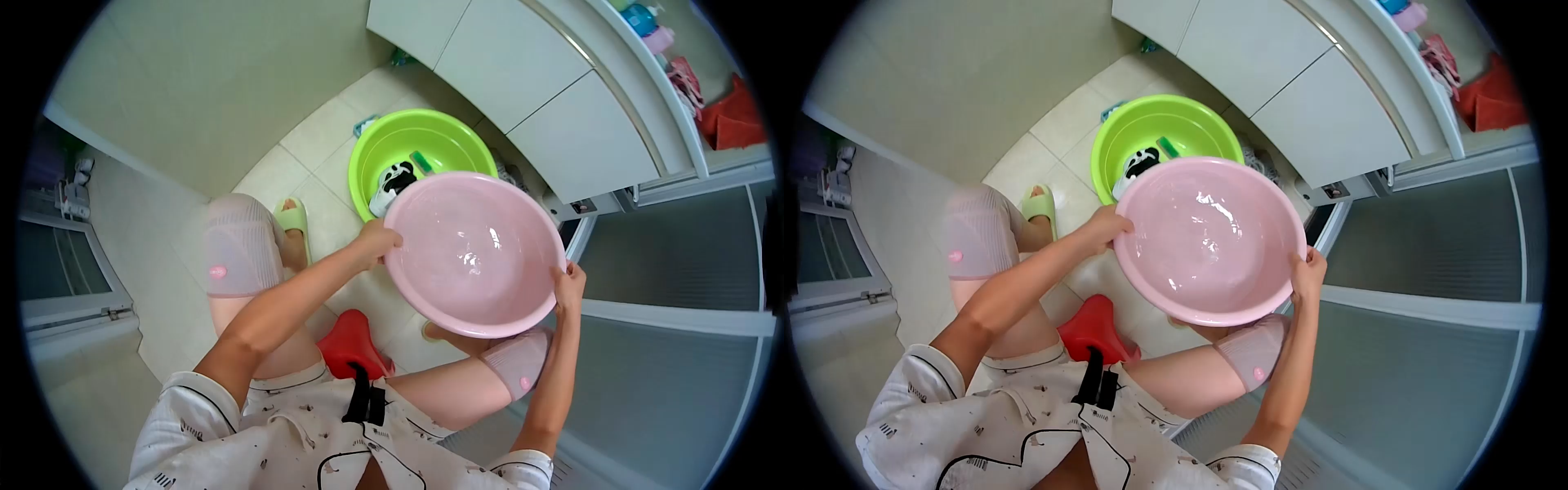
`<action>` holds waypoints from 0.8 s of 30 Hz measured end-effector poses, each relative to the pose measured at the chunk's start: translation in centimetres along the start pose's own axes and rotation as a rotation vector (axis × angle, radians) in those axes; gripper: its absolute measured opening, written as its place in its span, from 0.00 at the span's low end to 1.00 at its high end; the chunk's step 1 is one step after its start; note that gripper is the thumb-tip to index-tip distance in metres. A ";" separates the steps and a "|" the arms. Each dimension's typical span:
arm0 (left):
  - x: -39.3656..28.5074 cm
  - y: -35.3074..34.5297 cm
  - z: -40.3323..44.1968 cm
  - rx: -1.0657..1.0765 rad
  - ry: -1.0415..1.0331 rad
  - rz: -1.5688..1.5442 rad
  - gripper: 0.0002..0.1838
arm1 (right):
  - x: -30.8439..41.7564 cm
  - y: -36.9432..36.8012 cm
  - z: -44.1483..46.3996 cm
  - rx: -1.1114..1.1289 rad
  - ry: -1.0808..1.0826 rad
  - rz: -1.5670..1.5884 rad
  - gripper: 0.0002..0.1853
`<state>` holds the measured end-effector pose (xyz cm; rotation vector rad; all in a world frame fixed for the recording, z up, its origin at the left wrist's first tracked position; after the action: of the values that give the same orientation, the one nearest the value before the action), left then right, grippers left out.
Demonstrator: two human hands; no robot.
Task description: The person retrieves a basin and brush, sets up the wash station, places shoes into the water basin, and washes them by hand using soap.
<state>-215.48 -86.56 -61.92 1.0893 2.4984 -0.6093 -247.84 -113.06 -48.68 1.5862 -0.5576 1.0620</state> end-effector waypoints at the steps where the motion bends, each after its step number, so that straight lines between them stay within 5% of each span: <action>1: 1.5 0.0 1.1 0.001 0.035 -0.012 0.24 | -0.3 -0.2 -0.4 0.015 -0.038 -0.014 0.11; 24: 3.9 -0.3 0.5 -0.028 0.060 -0.111 0.23 | 0.6 -1.9 0.6 0.028 -0.137 0.124 0.13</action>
<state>-218.16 -84.59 -64.10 0.9778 2.6244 -0.5783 -245.79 -113.01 -49.10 1.6751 -0.7451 1.0619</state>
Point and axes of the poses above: each hand's wrist, its own z-axis towards the middle knuckle, its own y-axis out of the back of the hand, x = y × z, the point moved 6 cm from there along z, towards the middle knuckle, and after that the axes turned 15 degrees about y, right-handed, at the moved point
